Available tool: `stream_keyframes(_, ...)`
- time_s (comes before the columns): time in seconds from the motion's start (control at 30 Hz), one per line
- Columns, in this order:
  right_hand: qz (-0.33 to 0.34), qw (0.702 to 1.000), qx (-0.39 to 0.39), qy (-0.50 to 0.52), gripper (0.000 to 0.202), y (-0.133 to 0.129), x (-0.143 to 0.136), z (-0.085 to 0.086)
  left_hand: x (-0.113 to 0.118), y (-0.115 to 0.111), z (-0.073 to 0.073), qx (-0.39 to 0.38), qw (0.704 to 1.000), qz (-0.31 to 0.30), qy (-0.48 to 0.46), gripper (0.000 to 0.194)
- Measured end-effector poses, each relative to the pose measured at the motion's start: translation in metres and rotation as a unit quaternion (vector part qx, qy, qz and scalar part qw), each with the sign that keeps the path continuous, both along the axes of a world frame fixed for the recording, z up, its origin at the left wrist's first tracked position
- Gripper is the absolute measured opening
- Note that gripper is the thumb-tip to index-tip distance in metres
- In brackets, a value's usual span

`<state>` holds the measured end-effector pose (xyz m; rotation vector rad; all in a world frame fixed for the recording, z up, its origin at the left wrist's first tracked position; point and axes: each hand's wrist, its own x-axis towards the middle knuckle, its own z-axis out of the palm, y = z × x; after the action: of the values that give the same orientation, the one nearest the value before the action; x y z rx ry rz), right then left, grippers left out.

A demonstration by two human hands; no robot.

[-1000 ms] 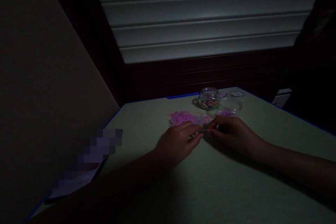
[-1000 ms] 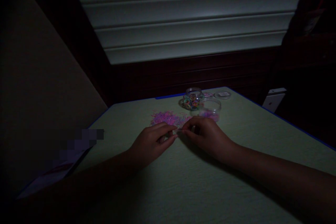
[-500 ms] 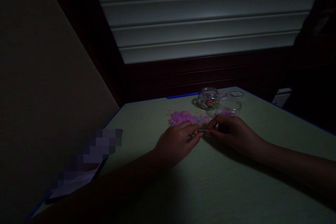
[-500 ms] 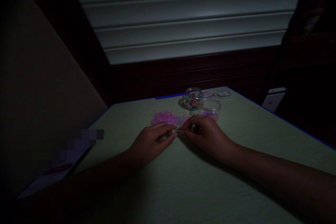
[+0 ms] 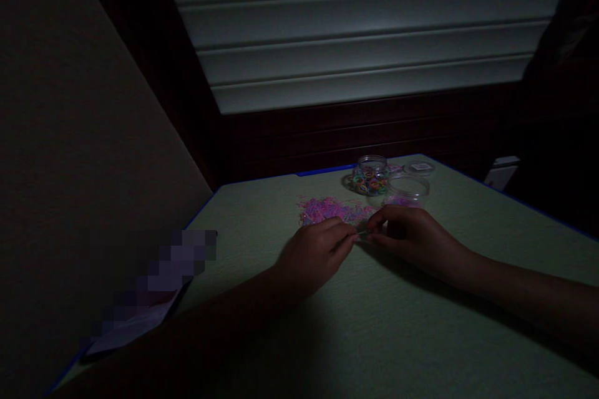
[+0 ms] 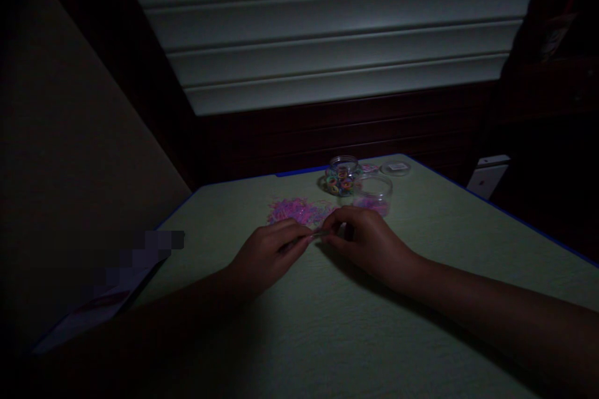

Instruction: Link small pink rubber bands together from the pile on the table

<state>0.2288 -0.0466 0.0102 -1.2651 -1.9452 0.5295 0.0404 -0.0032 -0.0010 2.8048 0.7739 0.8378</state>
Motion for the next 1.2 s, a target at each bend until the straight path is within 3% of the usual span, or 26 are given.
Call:
stream_keyframes(0.63,-0.012,1.0,0.014,-0.012,0.013,0.001,0.0,0.0,-0.001,0.001,0.001,-0.008,1.0,0.001,0.001,0.019)
stream_keyframes(0.87,0.017,0.971,0.134,-0.2,0.017,-0.01,0.005,0.012,0.0,0.0,0.0,0.006,1.0,-0.009,0.006,0.019)
stream_keyframes(1.2,0.02,0.922,0.194,-0.334,0.016,-0.006,0.014,0.015,-0.001,-0.002,-0.001,0.035,0.999,-0.02,0.018,0.018)
